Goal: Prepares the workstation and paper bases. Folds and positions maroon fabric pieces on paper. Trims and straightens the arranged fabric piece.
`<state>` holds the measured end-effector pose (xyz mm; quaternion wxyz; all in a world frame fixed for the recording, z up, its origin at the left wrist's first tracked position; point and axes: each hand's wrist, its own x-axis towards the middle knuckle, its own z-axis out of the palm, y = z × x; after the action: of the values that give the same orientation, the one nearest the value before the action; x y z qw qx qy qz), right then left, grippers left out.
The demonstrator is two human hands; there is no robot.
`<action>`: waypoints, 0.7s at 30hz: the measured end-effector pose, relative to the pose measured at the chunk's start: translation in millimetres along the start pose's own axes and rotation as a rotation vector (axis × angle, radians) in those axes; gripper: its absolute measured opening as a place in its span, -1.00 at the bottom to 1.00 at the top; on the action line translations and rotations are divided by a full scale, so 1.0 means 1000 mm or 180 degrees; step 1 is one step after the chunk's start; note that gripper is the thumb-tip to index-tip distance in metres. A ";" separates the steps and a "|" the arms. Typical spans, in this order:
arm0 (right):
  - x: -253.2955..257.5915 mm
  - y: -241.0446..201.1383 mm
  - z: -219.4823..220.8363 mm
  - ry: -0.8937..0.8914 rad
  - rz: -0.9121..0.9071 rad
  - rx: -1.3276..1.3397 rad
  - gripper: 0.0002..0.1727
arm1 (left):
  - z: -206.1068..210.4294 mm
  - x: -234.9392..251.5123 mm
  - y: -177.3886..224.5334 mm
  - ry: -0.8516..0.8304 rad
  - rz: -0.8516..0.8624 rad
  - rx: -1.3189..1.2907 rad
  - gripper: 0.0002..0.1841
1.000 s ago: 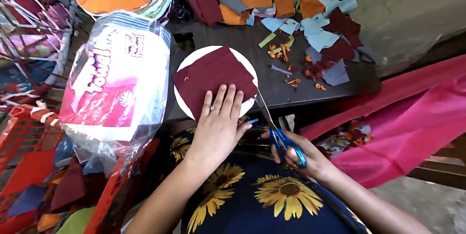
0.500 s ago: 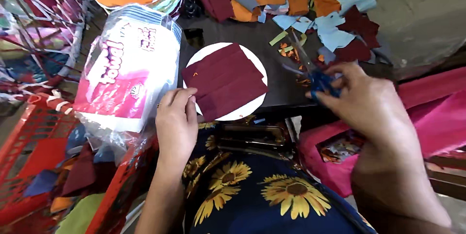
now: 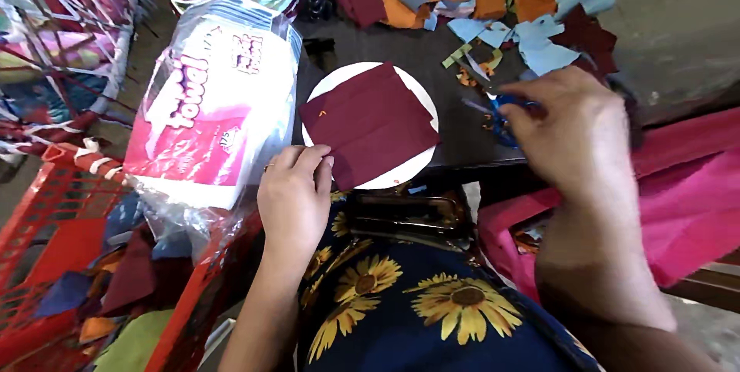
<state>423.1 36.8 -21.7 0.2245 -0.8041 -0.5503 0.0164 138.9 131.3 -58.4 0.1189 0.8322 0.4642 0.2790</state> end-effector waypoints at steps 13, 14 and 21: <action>0.037 -0.028 0.053 -0.0281 -0.0726 0.0519 -0.86 | 0.009 0.006 0.005 -0.0012 -0.0090 0.0185 -0.87; 0.037 -0.028 0.053 -0.0270 -0.0735 0.0506 -0.86 | 0.009 0.006 0.005 -0.0013 -0.0077 0.0187 -0.87; 0.032 -0.025 0.058 -0.0017 -0.0989 0.0489 -0.84 | 0.006 0.002 0.006 0.0046 0.0016 0.0159 -0.86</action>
<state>398.0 92.5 -56.8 0.2836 -0.6898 -0.6657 0.0256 148.1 130.1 -59.8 0.0941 0.8340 0.4699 0.2736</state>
